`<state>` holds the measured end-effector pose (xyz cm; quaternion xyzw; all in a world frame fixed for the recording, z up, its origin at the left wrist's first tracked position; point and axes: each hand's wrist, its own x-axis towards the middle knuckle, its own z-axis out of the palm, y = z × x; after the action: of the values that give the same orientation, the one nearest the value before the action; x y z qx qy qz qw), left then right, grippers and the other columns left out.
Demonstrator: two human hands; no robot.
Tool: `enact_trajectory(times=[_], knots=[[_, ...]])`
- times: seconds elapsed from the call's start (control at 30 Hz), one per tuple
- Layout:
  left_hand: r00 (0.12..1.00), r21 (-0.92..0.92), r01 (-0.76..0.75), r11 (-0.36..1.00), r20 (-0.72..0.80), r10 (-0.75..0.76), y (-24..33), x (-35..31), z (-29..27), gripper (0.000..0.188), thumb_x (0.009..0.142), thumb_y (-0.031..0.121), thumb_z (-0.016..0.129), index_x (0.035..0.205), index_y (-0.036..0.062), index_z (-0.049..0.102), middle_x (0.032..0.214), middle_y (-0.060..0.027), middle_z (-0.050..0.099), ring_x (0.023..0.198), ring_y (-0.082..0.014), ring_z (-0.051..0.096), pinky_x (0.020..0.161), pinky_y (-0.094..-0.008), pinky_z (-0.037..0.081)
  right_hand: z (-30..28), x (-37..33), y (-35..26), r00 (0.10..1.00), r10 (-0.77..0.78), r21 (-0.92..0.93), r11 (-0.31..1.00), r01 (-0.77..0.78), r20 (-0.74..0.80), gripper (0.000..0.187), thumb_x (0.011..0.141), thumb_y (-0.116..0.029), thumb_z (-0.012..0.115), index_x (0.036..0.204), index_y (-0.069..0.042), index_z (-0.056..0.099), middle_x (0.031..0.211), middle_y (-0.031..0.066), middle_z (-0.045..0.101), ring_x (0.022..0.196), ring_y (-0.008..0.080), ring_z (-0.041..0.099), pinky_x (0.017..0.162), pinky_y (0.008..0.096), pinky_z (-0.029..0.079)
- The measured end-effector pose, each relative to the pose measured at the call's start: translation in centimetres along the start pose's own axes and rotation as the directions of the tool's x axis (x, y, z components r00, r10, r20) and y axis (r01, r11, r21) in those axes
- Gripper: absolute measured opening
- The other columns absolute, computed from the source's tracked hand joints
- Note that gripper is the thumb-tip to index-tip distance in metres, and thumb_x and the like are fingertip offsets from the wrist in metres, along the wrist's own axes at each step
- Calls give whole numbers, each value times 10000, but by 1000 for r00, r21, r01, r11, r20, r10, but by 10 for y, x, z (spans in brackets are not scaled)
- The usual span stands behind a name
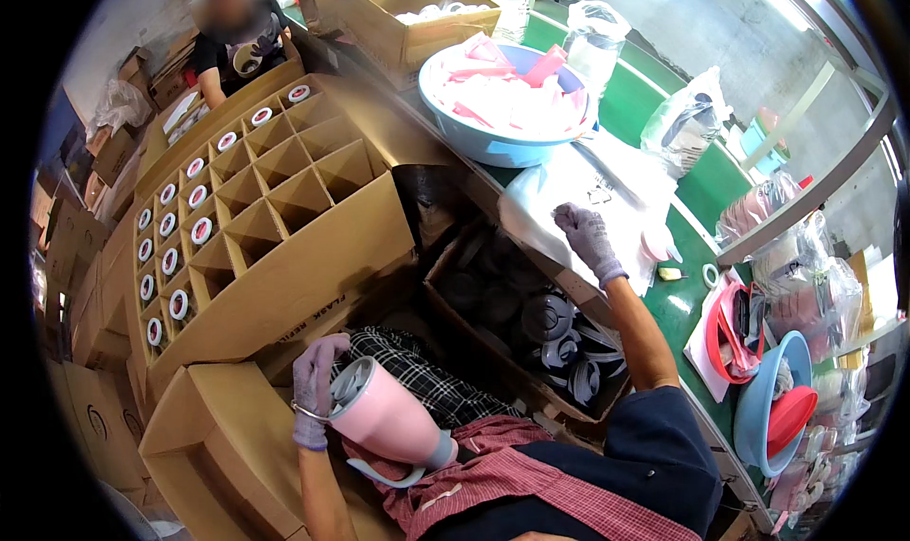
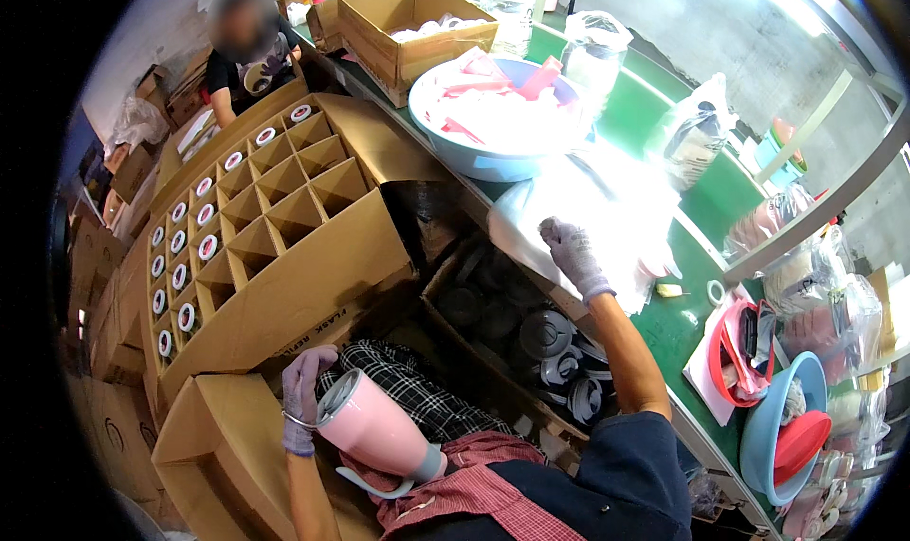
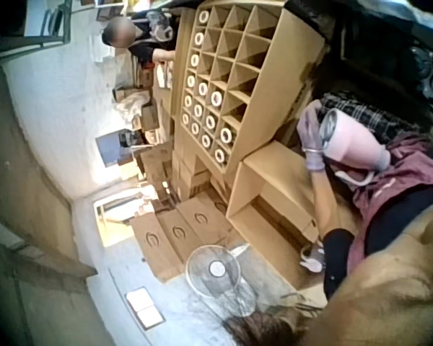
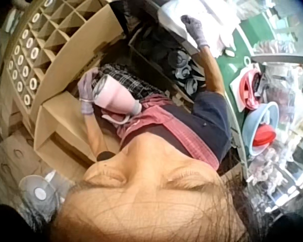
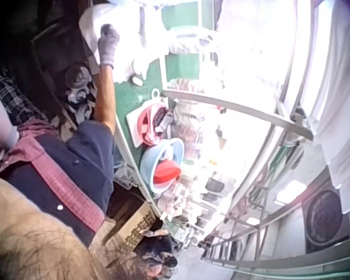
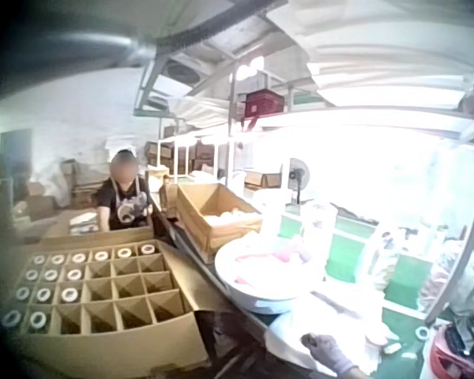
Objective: The person assembles pink water bottles by inserting a glass liner into the outer shell, screwing on a grey lid, and placing the completed unit into a clear plastic bag. The person repeats this process for multiple bottles, placing the finished products into a cardboard box.
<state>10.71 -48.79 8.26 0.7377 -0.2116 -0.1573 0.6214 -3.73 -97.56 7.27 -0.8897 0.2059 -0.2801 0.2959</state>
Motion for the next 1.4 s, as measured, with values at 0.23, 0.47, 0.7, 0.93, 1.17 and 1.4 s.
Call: enact_trajectory(times=[0.23,0.47,0.7,0.93,1.17,1.4], knots=[[994,39,64,997,89,-67,-7,-3,-2,358,1039,274,485,987,-22,681,1002,-83,709,922,-149,650,886,-295,517,-10,17,-1,970,241,183,952,-243,34,188,896,-167,757,856,-10,663,661,-11,552,649,84,491,594,284,429],[989,209,2,978,143,-32,-9,-1,-2,321,1012,266,502,992,2,683,878,-71,685,839,-150,641,812,-293,510,-13,25,8,990,137,645,755,-118,20,125,966,-63,598,1040,9,670,916,18,665,830,95,594,760,271,497],[972,254,2,967,227,-62,-3,17,8,307,1013,259,534,1067,7,699,998,-94,720,947,-178,669,875,-311,515,27,23,-42,956,62,747,610,-265,288,136,987,-160,647,927,-38,656,825,-32,612,767,64,549,710,246,467],[978,-60,-100,993,176,109,2,56,46,474,965,335,673,1292,-1,601,1160,-93,688,1084,-228,651,977,-347,495,141,-6,-147,744,-17,702,346,-622,668,150,971,-211,686,981,-61,694,845,-57,625,761,39,548,662,210,436],[973,-122,18,992,-227,-45,-89,82,3,133,843,-8,534,842,-1,667,785,-24,611,758,-106,537,700,-263,465,215,-30,-184,752,-285,804,212,-555,595,175,1026,-216,580,1144,-88,571,1112,32,613,1065,180,626,965,348,517],[838,-909,-209,361,-357,-413,-179,21,-75,284,966,245,605,1150,42,677,1008,-47,716,937,-188,679,820,-372,583,265,-57,-153,471,-466,362,883,297,749,360,917,-306,713,1130,-30,622,997,154,690,1025,260,677,808,394,533]])
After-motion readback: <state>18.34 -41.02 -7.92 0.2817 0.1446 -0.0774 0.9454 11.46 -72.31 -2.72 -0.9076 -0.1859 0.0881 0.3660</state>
